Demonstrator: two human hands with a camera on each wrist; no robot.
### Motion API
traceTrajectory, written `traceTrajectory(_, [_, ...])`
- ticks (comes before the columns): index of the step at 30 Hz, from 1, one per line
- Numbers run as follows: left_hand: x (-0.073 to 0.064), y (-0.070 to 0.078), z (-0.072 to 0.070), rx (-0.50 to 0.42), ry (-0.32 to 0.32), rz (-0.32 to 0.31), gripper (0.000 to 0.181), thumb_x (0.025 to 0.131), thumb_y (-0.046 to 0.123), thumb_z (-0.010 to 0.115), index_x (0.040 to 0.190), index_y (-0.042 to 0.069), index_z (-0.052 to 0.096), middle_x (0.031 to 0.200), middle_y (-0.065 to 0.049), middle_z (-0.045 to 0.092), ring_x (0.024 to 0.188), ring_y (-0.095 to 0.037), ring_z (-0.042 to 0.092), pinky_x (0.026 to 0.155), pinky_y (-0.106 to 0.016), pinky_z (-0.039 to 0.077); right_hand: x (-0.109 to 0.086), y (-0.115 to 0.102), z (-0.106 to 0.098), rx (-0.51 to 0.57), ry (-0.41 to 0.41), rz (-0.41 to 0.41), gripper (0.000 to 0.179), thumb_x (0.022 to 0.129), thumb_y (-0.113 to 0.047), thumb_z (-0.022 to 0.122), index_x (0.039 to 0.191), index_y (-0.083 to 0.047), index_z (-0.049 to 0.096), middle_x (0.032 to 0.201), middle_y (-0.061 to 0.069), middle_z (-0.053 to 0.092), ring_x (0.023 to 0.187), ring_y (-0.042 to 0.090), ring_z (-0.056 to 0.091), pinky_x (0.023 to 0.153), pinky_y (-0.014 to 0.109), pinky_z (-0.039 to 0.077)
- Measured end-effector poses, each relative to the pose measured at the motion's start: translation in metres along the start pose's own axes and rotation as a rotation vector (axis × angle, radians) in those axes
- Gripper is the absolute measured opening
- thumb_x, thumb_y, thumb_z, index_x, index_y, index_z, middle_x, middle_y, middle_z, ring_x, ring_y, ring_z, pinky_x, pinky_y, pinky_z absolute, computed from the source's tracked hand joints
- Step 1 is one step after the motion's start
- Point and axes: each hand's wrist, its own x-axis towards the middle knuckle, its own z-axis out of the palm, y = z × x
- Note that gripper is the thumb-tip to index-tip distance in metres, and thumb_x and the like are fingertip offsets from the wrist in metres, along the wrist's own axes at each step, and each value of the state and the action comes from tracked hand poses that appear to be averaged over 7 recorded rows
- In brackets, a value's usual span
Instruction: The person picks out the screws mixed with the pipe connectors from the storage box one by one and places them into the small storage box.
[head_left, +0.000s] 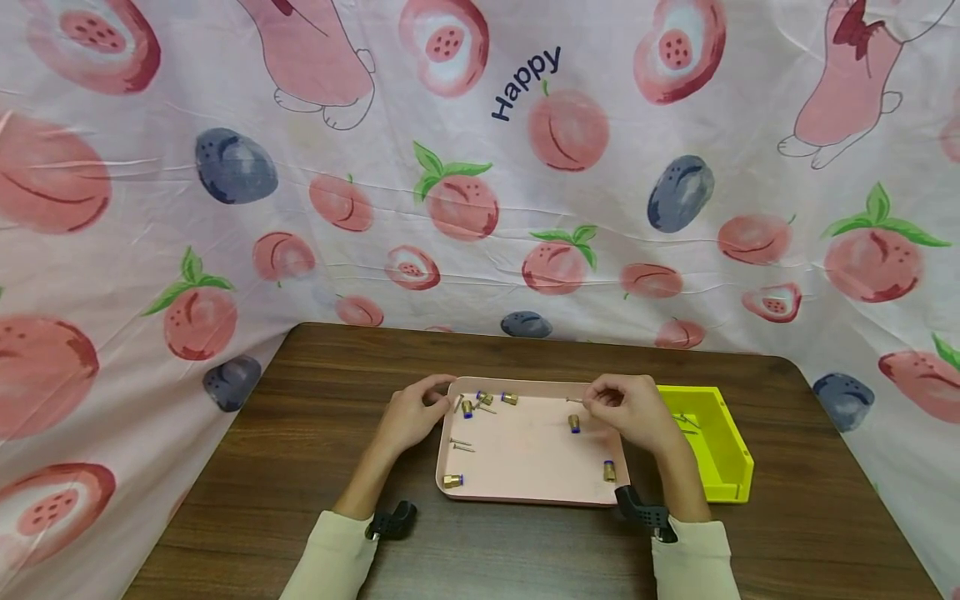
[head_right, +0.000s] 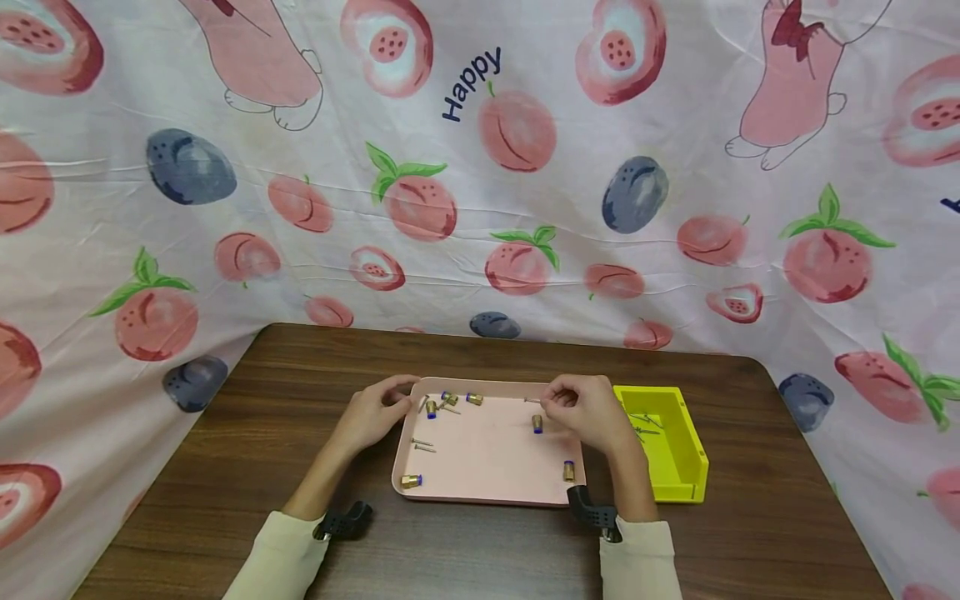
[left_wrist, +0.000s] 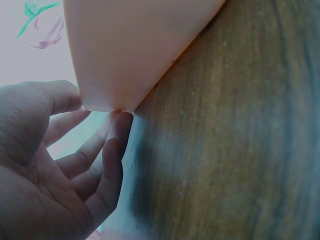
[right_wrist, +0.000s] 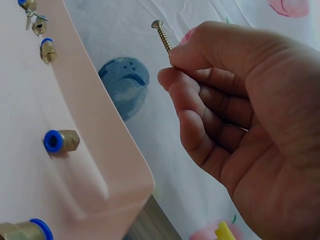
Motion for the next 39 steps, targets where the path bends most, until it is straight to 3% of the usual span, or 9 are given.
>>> traceTrajectory(3, [-0.003,0.013,-0.004,-0.012,-0.014,-0.053,0.035,0.103,0.018,0.073,0.138,0.017,0.077,0.095,-0.001,0.08,0.063,-0.017,0.058,0.064,-0.037,0.044,-0.002,0.0,-0.004,-0.007,0.017,0.002,0.011,0.092,0.001,0.084,0.09,-0.008,0.079,0.077,-0.005,0.065,0.07,0.015,0.057,0.065,0.025,0.05])
traceTrajectory(6, [-0.003,0.015,-0.004,0.01,-0.024,-0.079,0.035,0.105,0.017,0.073,0.14,0.017,0.076,0.097,-0.001,0.08,0.063,-0.015,0.057,0.065,-0.036,0.043,-0.004,0.0,-0.009,-0.016,0.027,0.017,0.008,0.093,0.001,0.084,0.092,-0.006,0.079,0.077,-0.004,0.066,0.071,0.016,0.058,0.065,0.024,0.05])
traceTrajectory(13, [-0.003,0.017,-0.004,0.003,-0.016,-0.078,0.036,0.103,0.018,0.074,0.138,0.016,0.076,0.095,-0.002,0.08,0.063,-0.016,0.058,0.065,-0.037,0.044,-0.007,0.0,-0.025,-0.021,0.054,0.067,0.005,0.094,0.0,0.084,0.093,-0.003,0.08,0.077,-0.001,0.066,0.069,0.018,0.057,0.064,0.023,0.05])
traceTrajectory(19, [0.004,-0.007,0.004,-0.009,0.004,-0.003,0.036,0.103,0.026,0.071,0.138,0.02,0.077,0.092,-0.001,0.08,0.065,-0.018,0.059,0.063,-0.038,0.044,-0.009,0.002,-0.038,-0.036,0.084,0.087,0.006,0.094,0.0,0.084,0.092,-0.005,0.08,0.077,-0.001,0.065,0.069,0.016,0.057,0.064,0.022,0.05])
traceTrajectory(23, [0.01,-0.019,0.011,0.012,0.011,0.005,0.035,0.103,0.03,0.072,0.137,0.022,0.077,0.091,0.002,0.08,0.065,-0.016,0.06,0.061,-0.037,0.044,-0.01,0.003,-0.048,-0.039,0.098,0.103,0.007,0.094,0.0,0.084,0.092,-0.005,0.08,0.077,-0.001,0.065,0.069,0.016,0.057,0.064,0.022,0.049])
traceTrajectory(25, [0.01,-0.019,0.011,0.007,0.009,0.002,0.036,0.102,0.028,0.072,0.137,0.022,0.077,0.091,0.002,0.079,0.064,-0.017,0.059,0.061,-0.037,0.044,-0.012,0.004,-0.052,-0.04,0.107,0.11,0.006,0.095,0.0,0.083,0.092,-0.005,0.08,0.077,-0.001,0.066,0.069,0.015,0.057,0.064,0.022,0.049])
traceTrajectory(29, [0.004,-0.003,0.004,-0.03,0.005,-0.007,0.036,0.102,0.027,0.072,0.136,0.02,0.078,0.09,0.001,0.079,0.062,-0.017,0.058,0.061,-0.037,0.044,-0.016,0.002,-0.06,-0.058,0.137,0.114,0.007,0.095,-0.001,0.083,0.092,-0.006,0.079,0.077,-0.001,0.066,0.068,0.013,0.056,0.063,0.021,0.048])
traceTrajectory(38, [0.001,0.008,-0.001,-0.027,0.0,-0.019,0.036,0.102,0.025,0.071,0.137,0.019,0.077,0.092,-0.002,0.079,0.062,-0.019,0.057,0.061,-0.038,0.043,-0.026,0.005,-0.074,-0.102,0.204,0.128,0.004,0.096,-0.002,0.083,0.093,-0.004,0.08,0.081,0.003,0.072,0.068,0.011,0.055,0.062,0.018,0.047])
traceTrajectory(39, [0.002,0.003,0.001,-0.016,0.003,-0.009,0.036,0.102,0.025,0.071,0.137,0.019,0.077,0.092,-0.003,0.079,0.062,-0.019,0.056,0.061,-0.038,0.042,-0.027,0.006,-0.075,-0.109,0.21,0.136,0.004,0.096,-0.002,0.083,0.094,-0.003,0.08,0.083,0.003,0.073,0.068,0.011,0.056,0.063,0.018,0.047])
